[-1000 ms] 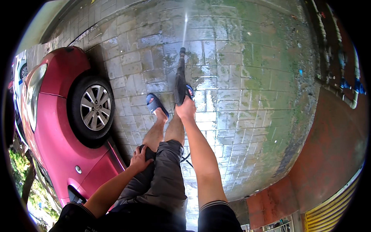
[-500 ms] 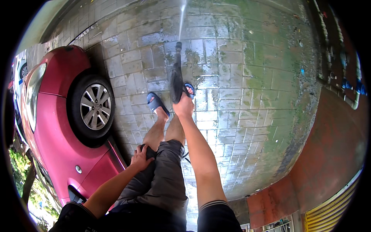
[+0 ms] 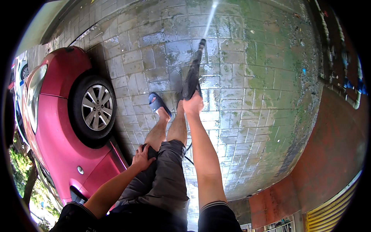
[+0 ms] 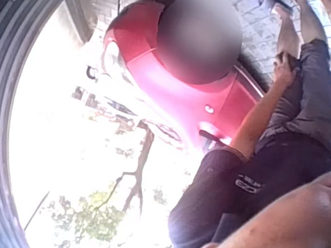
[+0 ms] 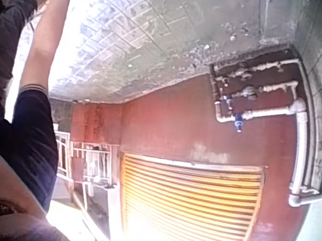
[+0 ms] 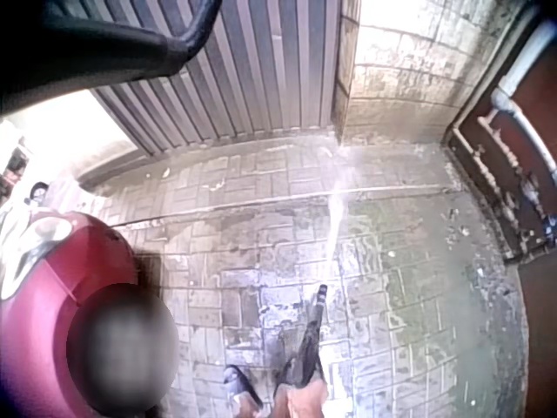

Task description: The person uses a high-pressure water sprayer to clean a tiled driveway. They systematically move the nozzle back and forth across the surface, removing dirt and grime from the tiles. The person is wearing sandals and moves around the area to cover different sections of the ground.

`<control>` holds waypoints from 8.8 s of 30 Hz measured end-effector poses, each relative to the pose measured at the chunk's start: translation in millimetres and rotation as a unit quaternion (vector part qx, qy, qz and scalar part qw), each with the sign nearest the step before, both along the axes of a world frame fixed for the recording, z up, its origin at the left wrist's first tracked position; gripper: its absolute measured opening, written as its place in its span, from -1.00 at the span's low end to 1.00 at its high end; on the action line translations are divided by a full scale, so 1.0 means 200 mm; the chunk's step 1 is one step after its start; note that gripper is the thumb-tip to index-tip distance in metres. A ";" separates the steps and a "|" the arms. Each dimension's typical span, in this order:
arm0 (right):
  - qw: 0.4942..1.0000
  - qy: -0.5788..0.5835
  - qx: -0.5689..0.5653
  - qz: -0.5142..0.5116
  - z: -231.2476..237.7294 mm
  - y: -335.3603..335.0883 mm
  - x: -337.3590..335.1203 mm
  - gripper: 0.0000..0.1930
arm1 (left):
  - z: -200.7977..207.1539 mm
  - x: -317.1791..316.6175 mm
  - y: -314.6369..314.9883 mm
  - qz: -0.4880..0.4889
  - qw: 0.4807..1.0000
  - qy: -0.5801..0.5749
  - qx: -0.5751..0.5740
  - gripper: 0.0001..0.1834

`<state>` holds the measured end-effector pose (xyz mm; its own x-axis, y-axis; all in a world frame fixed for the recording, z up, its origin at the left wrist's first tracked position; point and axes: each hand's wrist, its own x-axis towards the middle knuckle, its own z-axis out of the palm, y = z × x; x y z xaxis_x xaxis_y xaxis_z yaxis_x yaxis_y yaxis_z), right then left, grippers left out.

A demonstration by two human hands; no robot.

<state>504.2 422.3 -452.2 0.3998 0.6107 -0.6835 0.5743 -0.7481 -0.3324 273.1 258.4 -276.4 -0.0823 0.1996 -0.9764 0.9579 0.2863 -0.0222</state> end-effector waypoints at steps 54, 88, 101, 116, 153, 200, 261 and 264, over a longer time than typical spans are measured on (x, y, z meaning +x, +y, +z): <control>0.998 -0.050 -0.019 -0.039 0.09 0.06 0.14 -0.68 | -0.04 0.02 0.08 -0.032 0.999 -0.015 0.007 -0.11; 0.998 -0.040 -0.012 -0.053 0.27 -0.23 0.24 -0.71 | 0.09 0.03 0.23 -0.040 0.999 0.002 0.016 -0.11; 0.995 0.007 -0.046 -0.091 0.89 -0.53 0.28 -0.65 | 0.58 0.01 0.26 -0.046 0.988 -0.043 0.139 -0.16; 0.990 0.084 -0.077 -0.083 1.26 -0.94 0.45 -0.58 | 0.98 -0.37 0.12 0.094 0.958 -0.082 0.258 -0.30; 0.961 -0.013 -0.014 -0.275 1.84 -1.67 0.02 -0.62 | 1.17 -0.65 0.50 -0.046 0.937 -0.222 0.267 -0.35; 0.710 0.156 0.080 -0.682 2.07 -3.03 0.24 -0.90 | 0.70 -0.90 0.11 -0.222 0.914 -0.278 0.196 -0.30; 0.767 0.216 0.127 -0.591 2.22 -2.99 0.40 -0.82 | 0.89 -0.86 -0.65 -0.100 0.934 -0.231 0.252 -0.36; 0.759 0.246 0.122 -0.590 2.19 -2.94 0.47 -0.82 | 0.85 -0.92 -0.69 -0.003 0.938 -0.238 0.251 -0.34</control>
<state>598.7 -165.0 -14.2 0.5000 0.1590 -0.8513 -0.6861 -0.5272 -0.5014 88.9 120.6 -107.3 0.3423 0.6437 -0.6845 0.8261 0.1410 0.5457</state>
